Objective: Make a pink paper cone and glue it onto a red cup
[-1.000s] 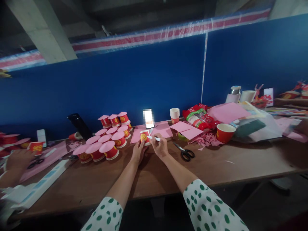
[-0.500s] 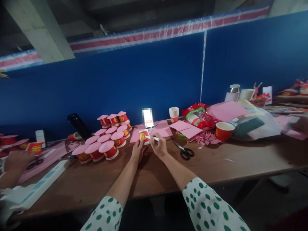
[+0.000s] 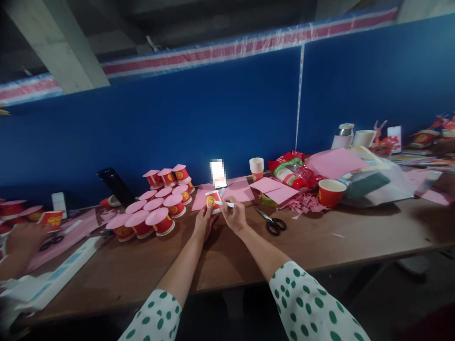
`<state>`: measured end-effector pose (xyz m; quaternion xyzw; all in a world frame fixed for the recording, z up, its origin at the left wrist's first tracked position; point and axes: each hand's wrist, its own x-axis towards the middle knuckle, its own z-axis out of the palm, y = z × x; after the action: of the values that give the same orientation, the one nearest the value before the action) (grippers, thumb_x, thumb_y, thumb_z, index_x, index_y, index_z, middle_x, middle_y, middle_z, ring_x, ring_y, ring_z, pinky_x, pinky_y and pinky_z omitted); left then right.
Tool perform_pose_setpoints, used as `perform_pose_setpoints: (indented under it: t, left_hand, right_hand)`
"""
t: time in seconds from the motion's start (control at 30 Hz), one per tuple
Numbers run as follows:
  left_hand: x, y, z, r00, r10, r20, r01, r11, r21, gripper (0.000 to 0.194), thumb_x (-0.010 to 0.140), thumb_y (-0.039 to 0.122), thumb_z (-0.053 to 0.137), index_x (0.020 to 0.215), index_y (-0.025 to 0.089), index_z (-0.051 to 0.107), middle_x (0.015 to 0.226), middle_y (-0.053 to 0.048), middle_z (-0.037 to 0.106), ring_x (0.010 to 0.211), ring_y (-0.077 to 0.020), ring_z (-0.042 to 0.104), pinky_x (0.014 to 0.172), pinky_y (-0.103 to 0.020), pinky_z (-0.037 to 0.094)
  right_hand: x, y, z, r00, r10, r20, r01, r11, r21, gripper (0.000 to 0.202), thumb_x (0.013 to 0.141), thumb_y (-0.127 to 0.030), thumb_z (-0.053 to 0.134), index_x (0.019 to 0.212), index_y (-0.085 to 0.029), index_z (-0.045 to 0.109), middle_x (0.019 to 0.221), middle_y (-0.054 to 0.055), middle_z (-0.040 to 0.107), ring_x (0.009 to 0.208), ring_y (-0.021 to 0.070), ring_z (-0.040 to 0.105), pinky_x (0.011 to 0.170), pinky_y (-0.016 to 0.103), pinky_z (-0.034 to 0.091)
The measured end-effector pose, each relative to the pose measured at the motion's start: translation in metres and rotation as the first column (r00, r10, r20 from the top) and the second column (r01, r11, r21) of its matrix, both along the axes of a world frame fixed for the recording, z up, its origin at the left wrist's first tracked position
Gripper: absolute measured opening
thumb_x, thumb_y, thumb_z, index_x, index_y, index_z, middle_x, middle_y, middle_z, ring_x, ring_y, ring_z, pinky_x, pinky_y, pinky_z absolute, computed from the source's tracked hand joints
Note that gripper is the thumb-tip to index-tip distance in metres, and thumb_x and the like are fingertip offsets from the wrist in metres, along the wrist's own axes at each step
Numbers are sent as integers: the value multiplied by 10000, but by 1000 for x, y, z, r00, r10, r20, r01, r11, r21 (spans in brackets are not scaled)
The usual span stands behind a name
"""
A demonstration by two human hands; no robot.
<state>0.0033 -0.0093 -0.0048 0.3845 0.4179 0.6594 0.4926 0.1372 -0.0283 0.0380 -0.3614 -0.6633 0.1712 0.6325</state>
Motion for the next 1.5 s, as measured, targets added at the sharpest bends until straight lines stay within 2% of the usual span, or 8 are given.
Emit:
perform_pose_setpoints:
  t: [0.27, 0.6, 0.77, 0.87, 1.0, 1.17, 1.27, 1.5]
  left_hand:
    - [1, -2, 2, 998, -15, 60, 15, 1000, -7, 449, 670, 389, 659, 1063, 183, 587, 1074, -97, 607, 945, -200, 584, 817, -317, 459]
    - [4, -10, 11, 995, -10, 99, 10, 1000, 3, 377, 686, 348, 655, 1014, 172, 596, 1069, -97, 615, 950, -195, 587, 805, -291, 457]
    - [4, -9, 10, 992, -20, 123, 18, 1000, 14, 382, 685, 363, 652, 1006, 166, 589, 1039, -90, 619, 911, -176, 593, 803, -298, 456]
    - [4, -9, 11, 985, 23, 171, -26, 1000, 13, 388, 675, 355, 664, 999, 163, 573, 975, -76, 628, 840, -155, 601, 771, -304, 464]
    - [3, -13, 16, 968, 43, 246, -42, 999, -7, 344, 692, 354, 641, 962, 153, 570, 888, -58, 636, 772, -150, 608, 756, -329, 471]
    - [-1, -18, 23, 928, -13, 373, 17, 1000, -8, 305, 743, 353, 566, 966, 145, 584, 888, -67, 656, 779, -162, 617, 785, -334, 472]
    - [-4, -18, 25, 906, -32, 422, 48, 999, -26, 300, 752, 358, 546, 957, 145, 599, 885, -72, 663, 795, -177, 622, 798, -343, 472]
    - [-9, -15, 19, 883, -20, 469, 47, 998, -46, 336, 769, 423, 524, 916, 134, 612, 839, -90, 664, 789, -185, 624, 810, -362, 479]
  right_hand:
    - [2, 2, 2, 998, -68, 17, 67, 998, 4, 213, 838, -316, 429, 701, -174, 510, 588, -12, 529, 491, 98, 483, 491, 201, 397]
    - [3, 4, 1, 997, -79, -7, 79, 997, -11, 247, 841, -333, 428, 677, -175, 522, 592, -2, 538, 499, 103, 492, 503, 211, 406]
    - [3, 6, -1, 988, -23, -155, 11, 997, -79, 242, 851, -354, 424, 720, -172, 516, 580, -2, 553, 503, 113, 515, 490, 212, 415]
    - [4, 9, -2, 972, -34, -231, 14, 996, -89, 241, 868, -355, 402, 842, -160, 541, 655, 20, 602, 551, 122, 558, 530, 217, 446]
    - [3, 13, -7, 994, -58, -91, 50, 995, -91, 255, 875, -327, 395, 1007, -179, 555, 790, 49, 658, 661, 142, 619, 604, 228, 473]
    - [-4, 10, -17, 978, -67, 198, 82, 994, -69, 234, 854, -279, 419, 1015, -227, 580, 775, 19, 674, 604, 141, 616, 578, 221, 467]
    - [-6, 6, -17, 973, -25, 231, 31, 999, -21, 234, 852, -259, 414, 1015, -230, 578, 834, 24, 674, 682, 148, 630, 579, 206, 467]
    - [-7, -1, -13, 974, 54, 222, -54, 999, -8, 247, 864, -267, 397, 1041, -218, 563, 905, 39, 665, 708, 146, 621, 542, 193, 461]
